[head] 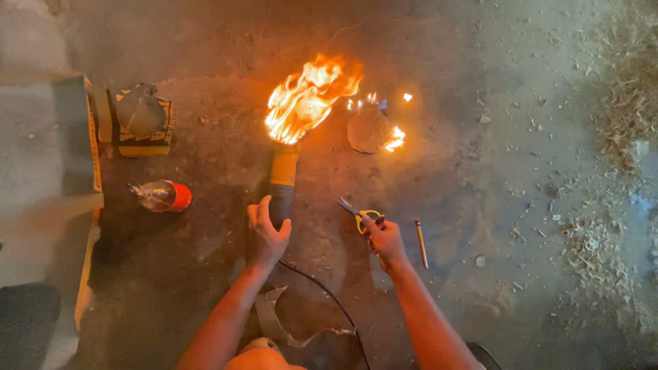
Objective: The person sits on the floor and uses a rotary tool to burn a pattern into a circular cardboard piece. They then use scissors to cut a larger piece of cardboard, mark it with a pencil, and burn it with the rotary tool again. The person also uses a lighter to ignite the cardboard.
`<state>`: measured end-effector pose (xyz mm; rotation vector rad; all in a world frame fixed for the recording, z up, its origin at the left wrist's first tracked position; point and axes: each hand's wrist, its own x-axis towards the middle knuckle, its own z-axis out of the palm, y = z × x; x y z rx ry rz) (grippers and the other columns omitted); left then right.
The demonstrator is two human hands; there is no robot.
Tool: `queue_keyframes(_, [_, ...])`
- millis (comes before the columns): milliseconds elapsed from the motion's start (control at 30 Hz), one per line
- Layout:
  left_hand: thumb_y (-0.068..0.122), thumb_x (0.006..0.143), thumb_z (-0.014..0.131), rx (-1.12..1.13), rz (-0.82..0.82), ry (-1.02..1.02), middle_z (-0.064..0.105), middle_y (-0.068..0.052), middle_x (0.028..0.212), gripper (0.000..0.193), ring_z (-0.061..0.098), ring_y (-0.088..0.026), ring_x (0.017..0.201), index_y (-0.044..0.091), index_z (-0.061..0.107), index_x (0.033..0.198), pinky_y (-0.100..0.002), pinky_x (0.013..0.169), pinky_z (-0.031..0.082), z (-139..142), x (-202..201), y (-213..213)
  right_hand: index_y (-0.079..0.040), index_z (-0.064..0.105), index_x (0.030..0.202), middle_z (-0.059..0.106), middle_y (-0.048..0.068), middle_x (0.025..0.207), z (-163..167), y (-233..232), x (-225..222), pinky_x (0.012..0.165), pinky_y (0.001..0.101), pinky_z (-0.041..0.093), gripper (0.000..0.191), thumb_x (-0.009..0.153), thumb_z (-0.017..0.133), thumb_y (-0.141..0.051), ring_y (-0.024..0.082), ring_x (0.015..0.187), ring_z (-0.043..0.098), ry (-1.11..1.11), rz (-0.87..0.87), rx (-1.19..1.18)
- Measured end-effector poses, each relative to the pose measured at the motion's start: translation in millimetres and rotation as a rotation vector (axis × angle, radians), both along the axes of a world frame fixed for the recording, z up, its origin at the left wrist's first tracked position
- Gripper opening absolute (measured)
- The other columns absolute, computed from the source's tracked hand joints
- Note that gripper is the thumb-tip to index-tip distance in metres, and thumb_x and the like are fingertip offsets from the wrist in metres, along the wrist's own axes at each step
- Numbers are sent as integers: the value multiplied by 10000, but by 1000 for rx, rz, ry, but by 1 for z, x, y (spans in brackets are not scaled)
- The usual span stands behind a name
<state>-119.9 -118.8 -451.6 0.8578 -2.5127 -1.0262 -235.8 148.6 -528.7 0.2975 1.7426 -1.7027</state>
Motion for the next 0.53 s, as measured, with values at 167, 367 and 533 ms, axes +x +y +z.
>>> queue_keyframes(167, [185,766,785,45,-11,19,542,-225,1170,723,594,-420,1057,22,505,1412,-502,871,515,3,6,-3,-53,638,705,451,-36,491,4,-7,0,379,264,225,405,934,739,-370,59,383,371,-1,-4,-1])
queue_keyframes(367, [172,782,786,22,-73,-1,539,-228,1155,720,587,-426,1057,12,502,1424,-503,886,506,-14,4,-4,-67,632,706,444,-51,505,-7,16,3,376,262,215,400,938,738,-374,49,384,346,-27,-39,14])
queue_keyframes(533, [174,798,767,96,-48,-48,537,-217,1163,700,594,-396,1045,28,502,1429,-478,884,511,-29,2,-9,-51,640,705,458,-51,504,-18,17,3,384,256,239,424,927,753,-394,50,398,371,-11,12,33])
